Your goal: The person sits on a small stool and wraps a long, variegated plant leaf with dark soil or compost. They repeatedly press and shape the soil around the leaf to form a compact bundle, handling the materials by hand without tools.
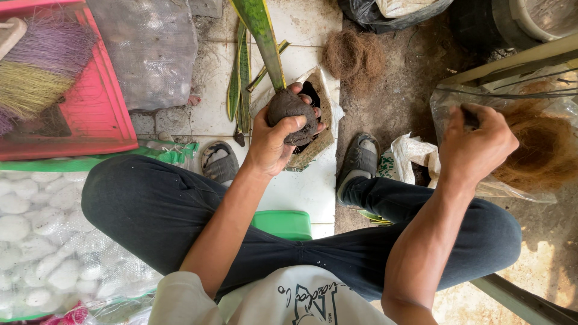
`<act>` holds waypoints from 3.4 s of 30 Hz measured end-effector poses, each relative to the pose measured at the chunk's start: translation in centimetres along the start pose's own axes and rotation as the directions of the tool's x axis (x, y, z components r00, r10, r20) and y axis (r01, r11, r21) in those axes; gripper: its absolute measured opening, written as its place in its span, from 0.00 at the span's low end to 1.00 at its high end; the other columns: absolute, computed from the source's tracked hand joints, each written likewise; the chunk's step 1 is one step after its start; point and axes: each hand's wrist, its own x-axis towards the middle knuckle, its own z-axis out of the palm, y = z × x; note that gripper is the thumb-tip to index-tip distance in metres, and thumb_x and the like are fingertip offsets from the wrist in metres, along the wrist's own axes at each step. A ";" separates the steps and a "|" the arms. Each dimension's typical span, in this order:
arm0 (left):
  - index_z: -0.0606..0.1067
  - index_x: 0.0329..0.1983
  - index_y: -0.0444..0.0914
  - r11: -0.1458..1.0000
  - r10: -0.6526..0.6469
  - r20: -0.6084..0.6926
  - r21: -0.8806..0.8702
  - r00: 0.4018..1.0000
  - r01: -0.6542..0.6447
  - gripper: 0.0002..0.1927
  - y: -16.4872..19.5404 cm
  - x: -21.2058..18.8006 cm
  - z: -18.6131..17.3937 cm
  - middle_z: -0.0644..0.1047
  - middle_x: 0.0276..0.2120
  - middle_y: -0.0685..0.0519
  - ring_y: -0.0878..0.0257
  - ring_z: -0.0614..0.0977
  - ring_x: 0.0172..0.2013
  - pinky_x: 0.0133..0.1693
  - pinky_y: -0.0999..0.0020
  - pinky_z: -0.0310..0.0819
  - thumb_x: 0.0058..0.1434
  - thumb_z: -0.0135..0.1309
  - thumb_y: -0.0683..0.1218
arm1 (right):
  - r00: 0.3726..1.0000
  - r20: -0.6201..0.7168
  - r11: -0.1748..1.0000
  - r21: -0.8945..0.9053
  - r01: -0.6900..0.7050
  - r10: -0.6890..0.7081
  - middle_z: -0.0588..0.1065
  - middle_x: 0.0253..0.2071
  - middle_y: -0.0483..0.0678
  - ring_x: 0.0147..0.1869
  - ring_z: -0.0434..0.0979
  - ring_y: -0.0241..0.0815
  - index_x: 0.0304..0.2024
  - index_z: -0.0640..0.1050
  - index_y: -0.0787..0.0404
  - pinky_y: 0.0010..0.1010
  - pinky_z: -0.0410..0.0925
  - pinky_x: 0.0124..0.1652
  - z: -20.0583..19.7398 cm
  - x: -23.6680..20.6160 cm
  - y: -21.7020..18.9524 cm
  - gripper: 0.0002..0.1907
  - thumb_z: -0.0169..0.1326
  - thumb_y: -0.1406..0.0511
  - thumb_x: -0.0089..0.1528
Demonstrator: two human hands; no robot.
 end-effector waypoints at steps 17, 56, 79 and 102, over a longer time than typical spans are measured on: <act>0.66 0.65 0.33 0.997 -0.050 0.054 -0.062 0.997 0.053 0.28 -0.2 0.0 0.6 0.73 0.51 0.44 0.52 0.81 0.51 0.55 0.46 0.83 0.62 0.57 0.40 | 0.977 0.208 0.734 0.671 -0.103 -0.054 0.82 0.40 0.51 0.40 0.84 0.39 0.46 0.83 0.64 0.27 0.78 0.40 0.1 -0.8 -6.3 0.06 0.66 0.68 0.70; 0.71 0.58 0.31 0.988 -0.037 0.074 0.154 0.997 0.025 0.23 -1.6 -1.0 0.4 0.78 0.46 0.46 0.59 0.82 0.46 0.51 0.64 0.81 0.61 0.60 0.42 | 0.636 0.719 -0.348 0.542 -0.765 -0.280 0.66 0.69 0.57 0.67 0.71 0.45 0.65 0.66 0.59 0.38 0.67 0.66 1.5 -5.9 -16.4 0.33 0.66 0.72 0.60; 0.74 0.49 0.32 1.000 0.022 -0.114 0.016 0.993 -0.020 0.13 -0.4 -0.5 0.9 0.78 0.37 0.45 0.56 0.83 0.35 0.37 0.59 0.82 0.65 0.55 0.44 | 0.884 0.358 0.099 0.934 -0.344 -0.301 0.67 0.73 0.59 0.78 0.67 0.52 0.61 0.76 0.65 0.47 0.62 0.77 0.6 -5.7 -16.6 0.20 0.62 0.67 0.67; 0.71 0.61 0.34 0.996 -0.064 0.079 0.074 0.995 0.058 0.26 1.0 -1.6 2.4 0.78 0.49 0.48 0.60 0.82 0.49 0.54 0.64 0.81 0.64 0.57 0.51 | 0.960 -0.041 0.307 0.943 0.129 -0.278 0.54 0.79 0.62 0.80 0.59 0.56 0.73 0.58 0.60 0.47 0.58 0.76 2.6 -8.6 -18.6 0.46 0.68 0.51 0.64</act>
